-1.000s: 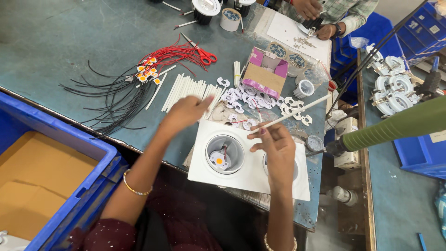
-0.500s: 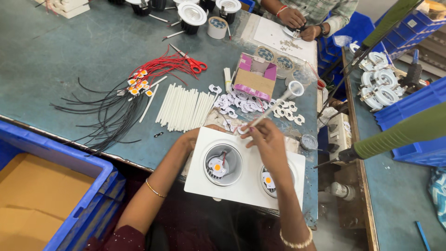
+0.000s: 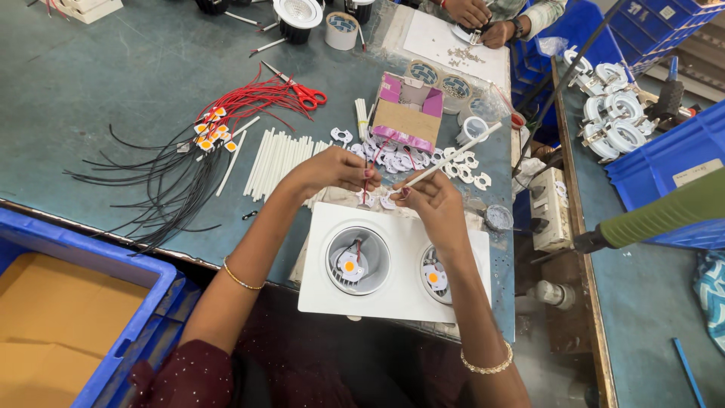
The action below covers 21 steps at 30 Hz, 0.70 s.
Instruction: The person assembles a dual recessed LED light fixture by inserting LED modules into the housing, securing them with a screwdriver, and connecting red and black wires. She then places white plastic rings over the modules to complete the assembly.
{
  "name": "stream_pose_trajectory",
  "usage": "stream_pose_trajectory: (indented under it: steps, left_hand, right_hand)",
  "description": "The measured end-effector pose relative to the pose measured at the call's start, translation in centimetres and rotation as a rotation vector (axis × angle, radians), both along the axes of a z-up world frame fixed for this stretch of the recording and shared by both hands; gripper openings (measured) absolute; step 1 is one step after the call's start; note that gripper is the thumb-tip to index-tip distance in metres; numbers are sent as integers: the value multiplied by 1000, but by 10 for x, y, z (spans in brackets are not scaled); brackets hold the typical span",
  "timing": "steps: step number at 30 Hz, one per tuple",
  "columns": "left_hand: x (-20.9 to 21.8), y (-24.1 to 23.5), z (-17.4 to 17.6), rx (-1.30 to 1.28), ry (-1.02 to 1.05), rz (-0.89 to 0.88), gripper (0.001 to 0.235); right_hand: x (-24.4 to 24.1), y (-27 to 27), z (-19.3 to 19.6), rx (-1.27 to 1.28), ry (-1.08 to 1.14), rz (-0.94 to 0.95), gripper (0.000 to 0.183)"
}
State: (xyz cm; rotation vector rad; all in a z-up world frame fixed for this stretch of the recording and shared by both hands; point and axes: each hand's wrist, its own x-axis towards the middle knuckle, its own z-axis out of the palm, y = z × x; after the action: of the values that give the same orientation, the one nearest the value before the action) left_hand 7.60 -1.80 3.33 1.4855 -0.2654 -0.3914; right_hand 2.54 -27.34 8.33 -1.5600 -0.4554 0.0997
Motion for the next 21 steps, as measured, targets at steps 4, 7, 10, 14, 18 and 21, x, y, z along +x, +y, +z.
stream_pose_trajectory:
  steps: [4,7,10,14,18,21]
  left_hand:
    - [-20,-36,29,155,-188,63,19]
    - [-38,-64,36,441,-316,243,17]
    - [-45,-75,34,348,-384,326,16]
    - [-36,-74,23,151,-321,347,19]
    - [-19,-69,13,-222,-273,319,20]
    - [-11,-66,8,-177,-265,362,26]
  right_hand:
    - [-3,0,2,71,-28,0,21]
    - [-3,-1,4,97,-53,-18,21]
    - [-2,-4,9,121,-96,-45,21]
    - [13,-12,23,104,-148,-85,23]
    - [40,-10,35,63,-226,-112,22]
    - [60,-1,37,112,-244,-53,23]
